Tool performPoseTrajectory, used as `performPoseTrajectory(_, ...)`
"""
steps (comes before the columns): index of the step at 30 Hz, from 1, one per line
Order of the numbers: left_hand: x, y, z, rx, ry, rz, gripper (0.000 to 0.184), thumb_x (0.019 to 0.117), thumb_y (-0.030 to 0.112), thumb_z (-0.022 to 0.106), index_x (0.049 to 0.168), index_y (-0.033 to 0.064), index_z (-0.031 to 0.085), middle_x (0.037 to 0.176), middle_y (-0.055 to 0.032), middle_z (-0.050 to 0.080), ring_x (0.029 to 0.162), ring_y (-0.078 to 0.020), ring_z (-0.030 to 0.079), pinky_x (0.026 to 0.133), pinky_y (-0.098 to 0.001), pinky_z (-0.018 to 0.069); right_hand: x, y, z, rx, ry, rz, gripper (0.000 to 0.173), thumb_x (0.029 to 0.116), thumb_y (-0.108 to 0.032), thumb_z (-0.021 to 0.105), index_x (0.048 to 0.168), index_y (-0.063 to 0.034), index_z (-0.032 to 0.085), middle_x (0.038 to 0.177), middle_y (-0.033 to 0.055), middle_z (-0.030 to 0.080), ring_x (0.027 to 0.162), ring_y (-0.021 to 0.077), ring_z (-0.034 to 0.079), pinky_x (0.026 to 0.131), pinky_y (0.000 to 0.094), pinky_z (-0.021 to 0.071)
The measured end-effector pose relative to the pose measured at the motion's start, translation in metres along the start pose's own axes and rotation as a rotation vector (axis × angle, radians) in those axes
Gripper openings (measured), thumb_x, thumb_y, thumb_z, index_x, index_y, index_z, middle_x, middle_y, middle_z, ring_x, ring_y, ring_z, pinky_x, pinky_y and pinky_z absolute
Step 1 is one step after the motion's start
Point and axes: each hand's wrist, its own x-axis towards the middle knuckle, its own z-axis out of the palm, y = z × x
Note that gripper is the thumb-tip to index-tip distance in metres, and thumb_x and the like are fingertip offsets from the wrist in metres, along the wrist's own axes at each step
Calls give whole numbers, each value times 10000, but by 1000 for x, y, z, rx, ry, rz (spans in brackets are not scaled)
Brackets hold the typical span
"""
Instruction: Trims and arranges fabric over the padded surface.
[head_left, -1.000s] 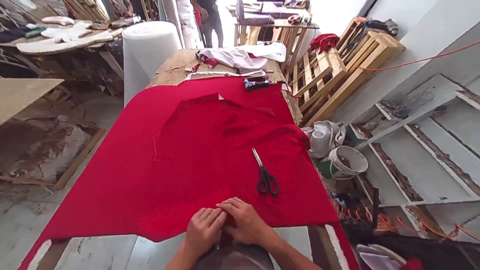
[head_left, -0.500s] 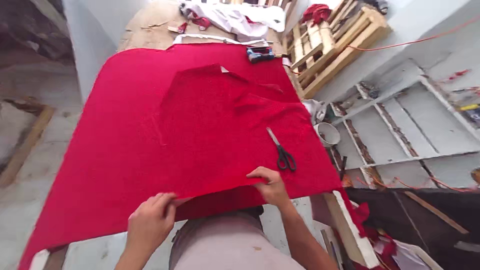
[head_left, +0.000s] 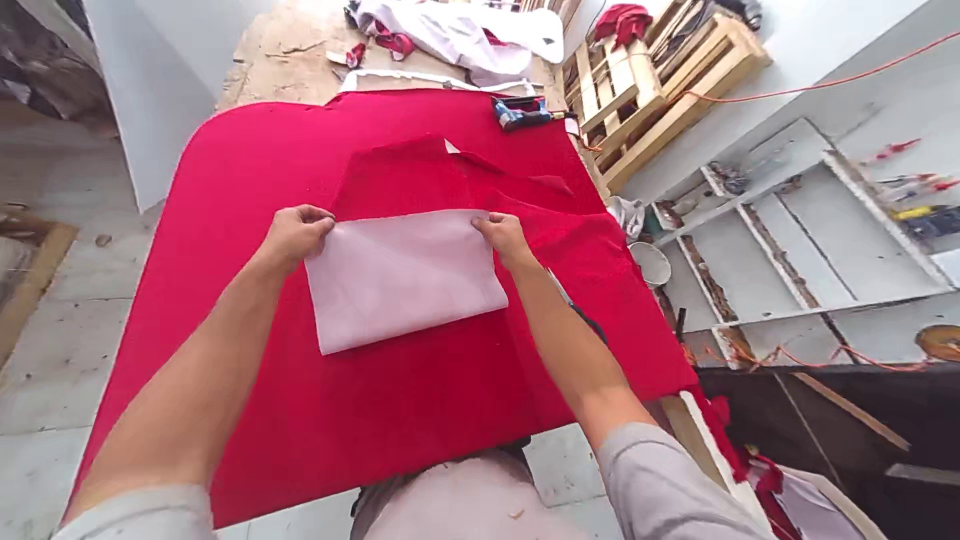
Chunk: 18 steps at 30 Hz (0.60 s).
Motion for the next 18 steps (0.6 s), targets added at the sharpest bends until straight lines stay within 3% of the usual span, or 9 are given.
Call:
performPoseTrajectory(2,32,-1,9,-61,68,-56,288,1025,215,612,1231,20,659,1110,-185,687,953,-270,661,877,-518,536,43,5,10,-67,10,46,221,928,-243,738,1007,-36,744,859,96,709,760,188,659,727,437,559)
performPoseTrajectory(4,52,-6,19,-167,172,-128,394,1029,238,592,1347,4,579,1216,-202,658,1054,-272,655,940,-490,531,74,16,18,-172,42,81,225,896,-227,753,1019,-38,742,915,115,717,844,229,675,784,487,552)
performPoseTrajectory(5,57,-8,21,-202,232,-157,498,1027,289,588,1426,5,502,1292,-210,643,1133,-283,662,983,-483,538,82,17,17,-247,60,82,305,882,-243,753,1118,-51,745,1029,132,738,966,266,697,866,530,556)
performPoseTrajectory(7,46,-8,23,-216,326,-162,657,1028,371,582,1518,-6,361,1421,-247,550,1243,-327,610,1040,-499,508,71,8,1,-378,76,26,489,934,-302,697,1344,-45,628,1273,163,682,1196,315,644,1025,576,497)
performPoseTrajectory(9,1,-10,18,-145,382,-45,658,1044,366,536,1534,-18,321,1464,-244,515,1303,-301,571,1084,-465,481,32,-2,-22,-408,105,-44,495,984,-321,639,1398,-55,583,1341,144,654,1220,281,640,1041,533,512)
performPoseTrajectory(11,-63,-27,14,-33,429,54,629,1058,338,501,1525,-48,333,1460,-266,516,1316,-291,571,1110,-423,477,-23,10,-45,-398,102,-57,445,1006,-330,618,1360,-60,607,1271,127,688,1142,239,676,998,492,548)
performPoseTrajectory(13,-128,-51,22,33,455,49,618,1051,314,527,1506,-67,357,1360,-287,585,1217,-297,631,1055,-436,512,-74,38,-57,-397,77,-14,477,972,-338,643,1354,-55,614,1202,104,719,1051,199,708,946,439,577)
performPoseTrajectory(15,-176,-74,37,111,419,54,691,980,257,613,1528,-53,330,1338,-279,601,1204,-325,631,1030,-478,519,-117,59,-54,-444,15,-11,612,910,-326,712,1433,-56,545,1280,112,676,1062,207,692,919,421,584)
performPoseTrajectory(18,-196,-90,60,438,383,284,831,773,266,673,1516,-8,422,1551,-306,389,1417,-484,408,1124,-628,376,-137,72,-31,-681,78,-248,719,788,-242,779,1466,-147,558,1493,150,508,1263,303,581,947,470,566)
